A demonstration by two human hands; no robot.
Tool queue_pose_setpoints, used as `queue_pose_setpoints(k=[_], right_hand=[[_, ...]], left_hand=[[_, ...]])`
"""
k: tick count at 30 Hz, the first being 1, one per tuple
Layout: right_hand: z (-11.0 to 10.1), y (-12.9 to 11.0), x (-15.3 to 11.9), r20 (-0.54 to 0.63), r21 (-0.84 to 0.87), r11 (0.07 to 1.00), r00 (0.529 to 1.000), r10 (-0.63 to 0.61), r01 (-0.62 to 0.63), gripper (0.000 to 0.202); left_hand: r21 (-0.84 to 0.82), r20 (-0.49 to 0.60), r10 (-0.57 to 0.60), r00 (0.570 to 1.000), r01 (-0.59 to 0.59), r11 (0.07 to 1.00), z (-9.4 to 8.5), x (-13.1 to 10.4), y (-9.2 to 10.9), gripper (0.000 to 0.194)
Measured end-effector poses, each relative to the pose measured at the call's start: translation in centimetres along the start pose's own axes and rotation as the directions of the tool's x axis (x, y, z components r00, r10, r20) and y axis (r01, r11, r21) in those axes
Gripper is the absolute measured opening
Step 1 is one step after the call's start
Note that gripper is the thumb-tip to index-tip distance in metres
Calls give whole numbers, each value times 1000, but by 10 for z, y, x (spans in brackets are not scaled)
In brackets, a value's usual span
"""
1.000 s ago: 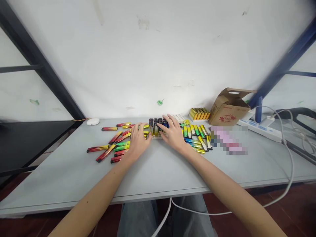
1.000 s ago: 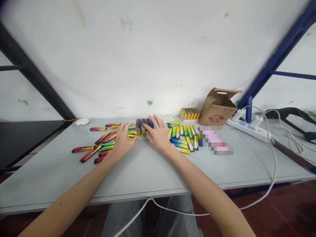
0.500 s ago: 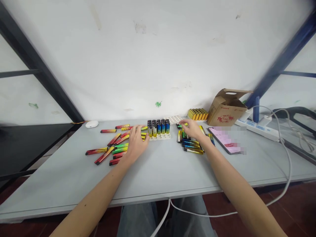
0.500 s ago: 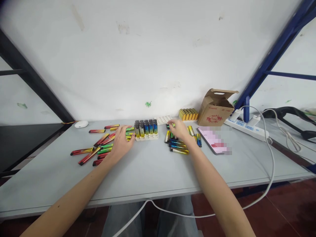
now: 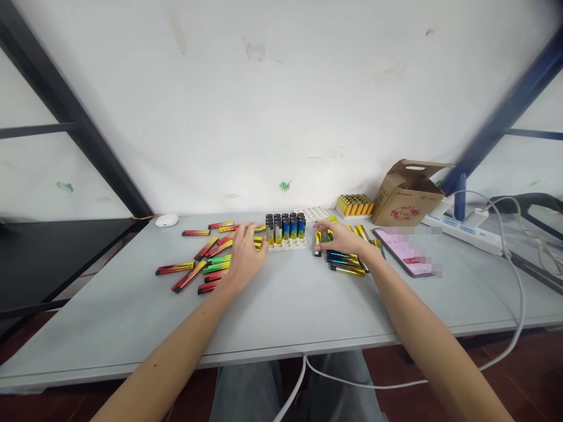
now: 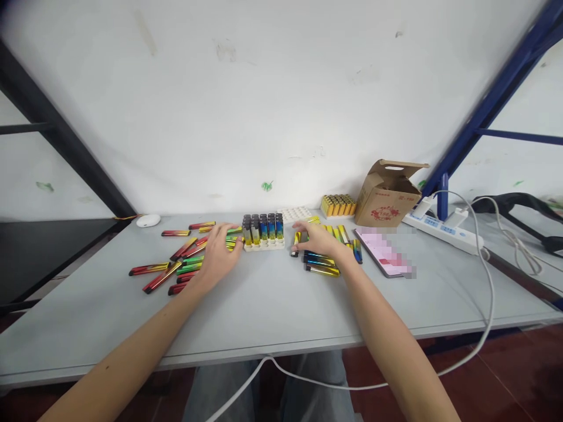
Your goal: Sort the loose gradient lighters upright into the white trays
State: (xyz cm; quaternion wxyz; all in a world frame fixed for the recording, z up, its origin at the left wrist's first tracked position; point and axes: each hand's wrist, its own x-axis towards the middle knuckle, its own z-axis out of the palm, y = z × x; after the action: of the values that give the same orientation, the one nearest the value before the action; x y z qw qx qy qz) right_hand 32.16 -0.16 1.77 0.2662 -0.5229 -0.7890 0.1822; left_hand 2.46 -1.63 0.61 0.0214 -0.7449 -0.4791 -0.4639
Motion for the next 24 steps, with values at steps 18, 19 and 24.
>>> queue_pose_setpoints(k=[18, 19, 24], right_hand=[[3, -42, 6, -112, 860, 510, 981, 159, 15, 32], [8, -48, 6, -122, 883, 468, 979, 160, 34, 32], [33, -73, 5, -85, 937, 349, 984, 154, 27, 28]], left_hand=[[-418, 221, 126, 967, -23, 908, -10, -7, 17, 14], [-462, 259, 122, 958, 11, 887, -8, -8, 19, 17], [-587, 368, 124, 921, 127, 800, 1, -10, 24, 29]])
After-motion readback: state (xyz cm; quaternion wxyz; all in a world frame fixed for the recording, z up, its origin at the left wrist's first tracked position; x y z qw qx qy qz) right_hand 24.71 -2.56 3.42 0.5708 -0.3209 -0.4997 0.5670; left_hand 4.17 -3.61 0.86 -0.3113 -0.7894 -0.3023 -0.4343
